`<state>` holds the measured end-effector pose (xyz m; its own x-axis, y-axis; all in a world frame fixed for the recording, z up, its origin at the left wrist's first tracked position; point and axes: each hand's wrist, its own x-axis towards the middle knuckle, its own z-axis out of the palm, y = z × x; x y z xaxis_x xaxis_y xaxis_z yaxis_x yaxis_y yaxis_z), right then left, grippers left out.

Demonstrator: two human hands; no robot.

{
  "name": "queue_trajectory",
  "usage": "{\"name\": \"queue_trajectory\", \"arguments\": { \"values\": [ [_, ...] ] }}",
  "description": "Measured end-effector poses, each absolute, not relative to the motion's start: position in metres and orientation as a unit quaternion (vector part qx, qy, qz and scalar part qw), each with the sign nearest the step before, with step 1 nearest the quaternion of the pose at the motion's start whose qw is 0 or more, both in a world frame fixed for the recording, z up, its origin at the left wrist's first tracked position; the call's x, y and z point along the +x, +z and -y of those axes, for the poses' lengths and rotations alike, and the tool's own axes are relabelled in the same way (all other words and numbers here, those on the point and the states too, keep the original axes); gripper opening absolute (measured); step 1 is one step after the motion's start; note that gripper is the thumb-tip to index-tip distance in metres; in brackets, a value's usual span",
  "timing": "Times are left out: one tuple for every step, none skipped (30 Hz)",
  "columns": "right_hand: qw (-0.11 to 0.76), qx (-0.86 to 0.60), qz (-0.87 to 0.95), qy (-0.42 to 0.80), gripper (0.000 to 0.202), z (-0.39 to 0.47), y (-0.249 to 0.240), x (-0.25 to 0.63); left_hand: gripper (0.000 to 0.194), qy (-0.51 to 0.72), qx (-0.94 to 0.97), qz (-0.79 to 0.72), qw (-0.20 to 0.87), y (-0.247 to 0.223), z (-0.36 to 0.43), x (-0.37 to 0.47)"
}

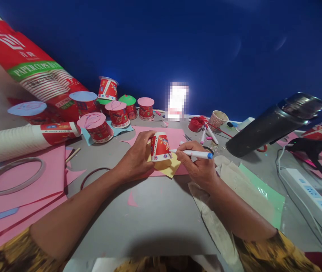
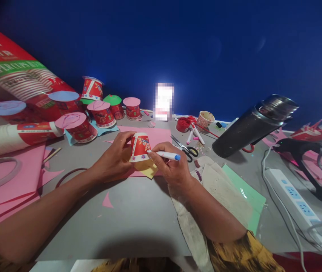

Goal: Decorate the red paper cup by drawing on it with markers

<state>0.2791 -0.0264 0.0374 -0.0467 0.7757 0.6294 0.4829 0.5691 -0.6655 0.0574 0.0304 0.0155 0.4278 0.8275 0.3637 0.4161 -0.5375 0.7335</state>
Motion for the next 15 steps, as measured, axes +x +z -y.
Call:
{"name": "queue_trajectory", "arguments": {
  "values": [
    [0.527,-0.439,0.715,0.136,0.013,0.0261,0.0370,0.2796,0.079,0.366,0.794,-0.393,0.284,0.0156,-0.0301,0.0576],
    [0.524,-0.434,0.721,0.131,0.012,0.0258,0.0366,0.2803,0.080,0.368,0.790,-0.396,0.289,0.0160,-0.0297,0.0579],
    [0.520,-0.432,0.726,0.123,0.012,0.0255,0.0362,0.2812,0.081,0.371,0.784,-0.397,0.298,0.0165,-0.0292,0.0583],
    [0.516,-0.433,0.731,0.112,0.011,0.0251,0.0357,0.2823,0.081,0.376,0.777,-0.397,0.312,0.0172,-0.0287,0.0587],
    [0.510,-0.438,0.734,0.102,0.008,0.0247,0.0352,0.2834,0.081,0.382,0.768,-0.393,0.330,0.0180,-0.0282,0.0591],
    [0.503,-0.443,0.736,0.094,0.006,0.0244,0.0347,0.2844,0.080,0.390,0.758,-0.387,0.351,0.0187,-0.0278,0.0593],
    [0.496,-0.448,0.738,0.089,0.007,0.0240,0.0341,0.2853,0.079,0.396,0.748,-0.380,0.372,0.0194,-0.0276,0.0594],
    [0.490,-0.452,0.740,0.089,0.011,0.0236,0.0336,0.2861,0.078,0.400,0.740,-0.373,0.392,0.0197,-0.0276,0.0593],
    [0.484,-0.454,0.743,0.090,0.014,0.0233,0.0331,0.2866,0.078,0.403,0.733,-0.366,0.408,0.0198,-0.0278,0.0591],
    [0.480,-0.454,0.745,0.090,0.017,0.0230,0.0328,0.2869,0.078,0.404,0.728,-0.359,0.421,0.0195,-0.0283,0.0588],
    [0.479,-0.454,0.746,0.088,0.017,0.0227,0.0325,0.2870,0.078,0.405,0.723,-0.354,0.433,0.0191,-0.0289,0.0586],
    [0.478,-0.456,0.746,0.084,0.016,0.0225,0.0323,0.2870,0.079,0.406,0.718,-0.348,0.445,0.0187,-0.0295,0.0585],
    [0.476,-0.459,0.746,0.077,0.014,0.0223,0.0322,0.2870,0.079,0.407,0.712,-0.344,0.457,0.0183,-0.0300,0.0585],
    [0.476,-0.460,0.746,0.070,0.012,0.0220,0.0321,0.2870,0.080,0.409,0.704,-0.340,0.470,0.0182,-0.0303,0.0587],
    [0.475,-0.460,0.747,0.063,0.011,0.0217,0.0319,0.2870,0.080,0.410,0.697,-0.336,0.482,0.0184,-0.0304,0.0590]
  ]
}}
